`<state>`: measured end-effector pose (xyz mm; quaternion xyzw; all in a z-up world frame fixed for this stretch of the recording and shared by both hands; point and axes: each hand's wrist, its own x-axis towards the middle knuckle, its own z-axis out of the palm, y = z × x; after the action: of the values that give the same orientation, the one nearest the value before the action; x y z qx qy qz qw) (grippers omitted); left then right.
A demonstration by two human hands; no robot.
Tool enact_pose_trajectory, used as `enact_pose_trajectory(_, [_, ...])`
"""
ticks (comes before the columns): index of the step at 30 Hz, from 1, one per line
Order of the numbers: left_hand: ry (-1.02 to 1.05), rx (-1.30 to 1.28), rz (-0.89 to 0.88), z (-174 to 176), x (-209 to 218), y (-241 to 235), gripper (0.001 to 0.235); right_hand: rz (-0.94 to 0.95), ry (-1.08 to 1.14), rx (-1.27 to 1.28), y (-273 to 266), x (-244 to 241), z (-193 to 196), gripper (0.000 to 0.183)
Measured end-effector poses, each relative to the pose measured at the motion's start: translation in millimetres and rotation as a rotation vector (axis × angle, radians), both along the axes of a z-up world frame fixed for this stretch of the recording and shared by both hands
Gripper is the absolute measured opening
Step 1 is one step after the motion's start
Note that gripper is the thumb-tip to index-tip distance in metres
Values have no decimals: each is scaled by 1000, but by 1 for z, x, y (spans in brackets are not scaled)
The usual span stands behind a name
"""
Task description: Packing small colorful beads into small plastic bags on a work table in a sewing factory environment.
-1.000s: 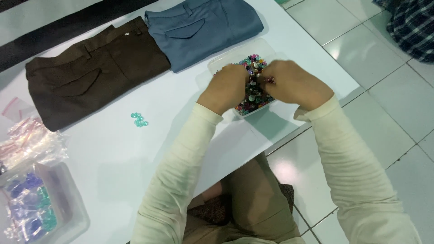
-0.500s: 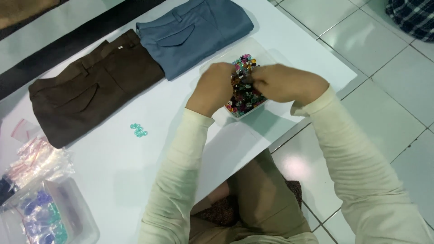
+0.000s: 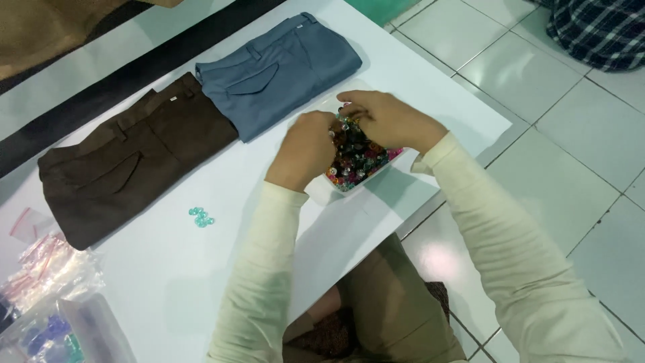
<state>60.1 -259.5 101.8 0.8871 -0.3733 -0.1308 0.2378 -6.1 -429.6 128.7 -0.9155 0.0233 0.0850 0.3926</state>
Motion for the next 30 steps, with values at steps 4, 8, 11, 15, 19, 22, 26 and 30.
enact_pose_trajectory(4, [-83, 11, 42, -17, 7, 7, 35, -15, -91, -123, -5, 4, 1, 46])
enact_pose_trajectory(8, [-196, 58, -14, -48, 17, -12, 17, 8, -85, -262, -5, 15, -13, 43])
enact_pose_trajectory(11, [-249, 101, -24, -57, 14, -14, 12, 39, -82, -326, 10, 20, -27, 42])
enact_pose_trajectory(15, [-100, 30, -78, -36, 4, -6, 18, 58, -19, -294, 18, 12, -23, 42])
enact_pose_trajectory(19, [-59, -111, -50, -16, 5, -1, 26, 22, 10, -323, -3, 16, -15, 41])
enact_pose_trajectory(22, [-169, -151, -69, -21, 9, -4, 30, 20, -75, -377, -12, 19, -14, 31])
enact_pose_trajectory(26, [-154, -126, -23, -17, 7, -2, 32, 32, -84, -385, -4, 24, -18, 36])
enact_pose_trajectory(30, [-101, -117, -6, -21, 9, 0, 34, 43, -88, -440, 9, 25, -37, 34])
